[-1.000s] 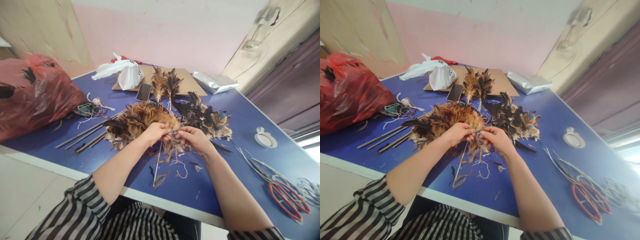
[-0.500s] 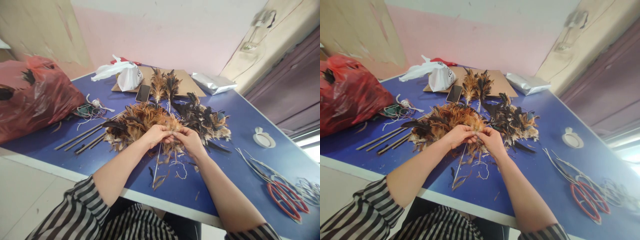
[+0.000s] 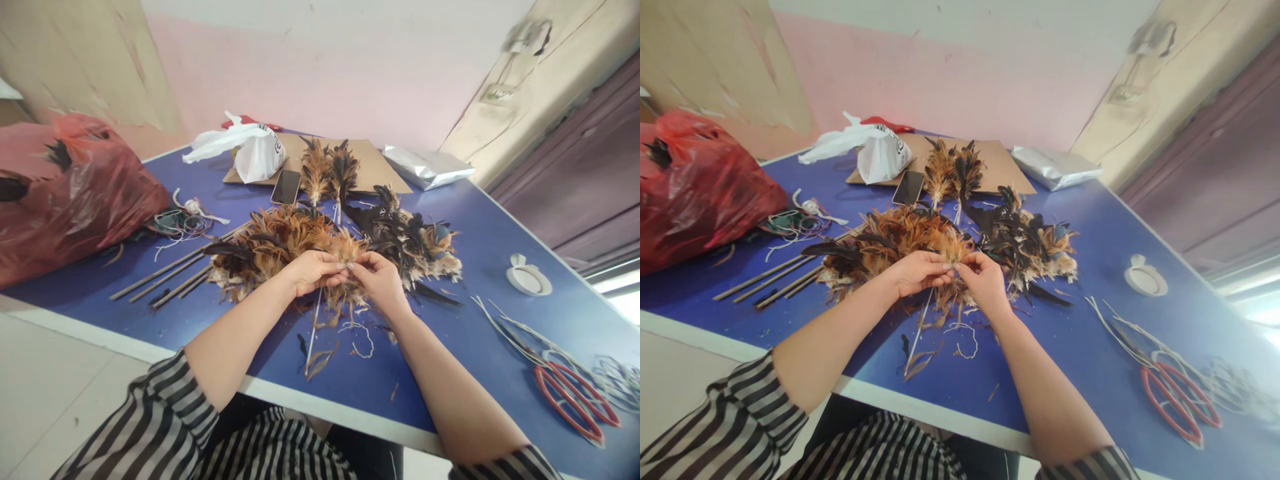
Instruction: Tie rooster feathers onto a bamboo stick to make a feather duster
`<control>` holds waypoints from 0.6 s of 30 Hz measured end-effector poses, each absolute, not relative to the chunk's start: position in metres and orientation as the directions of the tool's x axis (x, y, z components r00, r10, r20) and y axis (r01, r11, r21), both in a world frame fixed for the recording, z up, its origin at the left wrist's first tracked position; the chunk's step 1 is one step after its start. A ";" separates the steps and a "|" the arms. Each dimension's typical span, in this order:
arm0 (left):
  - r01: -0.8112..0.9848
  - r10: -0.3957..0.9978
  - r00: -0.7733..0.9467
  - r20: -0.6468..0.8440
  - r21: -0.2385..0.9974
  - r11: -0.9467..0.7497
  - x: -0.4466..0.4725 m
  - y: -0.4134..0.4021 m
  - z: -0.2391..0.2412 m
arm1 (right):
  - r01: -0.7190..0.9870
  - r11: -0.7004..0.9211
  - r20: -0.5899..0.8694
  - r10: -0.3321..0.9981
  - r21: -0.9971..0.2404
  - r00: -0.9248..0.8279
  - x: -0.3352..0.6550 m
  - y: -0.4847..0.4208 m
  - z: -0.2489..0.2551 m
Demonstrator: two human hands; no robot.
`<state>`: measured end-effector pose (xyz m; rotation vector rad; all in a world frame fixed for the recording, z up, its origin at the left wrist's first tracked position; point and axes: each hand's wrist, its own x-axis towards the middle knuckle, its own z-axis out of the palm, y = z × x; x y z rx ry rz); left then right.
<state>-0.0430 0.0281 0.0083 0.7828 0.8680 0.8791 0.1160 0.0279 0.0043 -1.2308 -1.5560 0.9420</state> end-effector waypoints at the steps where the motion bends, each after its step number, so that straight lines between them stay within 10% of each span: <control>1: -0.315 0.885 0.362 -0.294 0.855 0.413 -0.043 0.028 0.008 | 0.240 0.190 0.173 0.981 -0.952 -0.093 0.116 0.028 0.004; 18: -0.150 0.984 0.169 -0.050 0.986 0.076 -0.043 0.030 0.011 | 0.194 0.175 0.160 0.983 -0.965 -0.090 0.134 0.040 0.014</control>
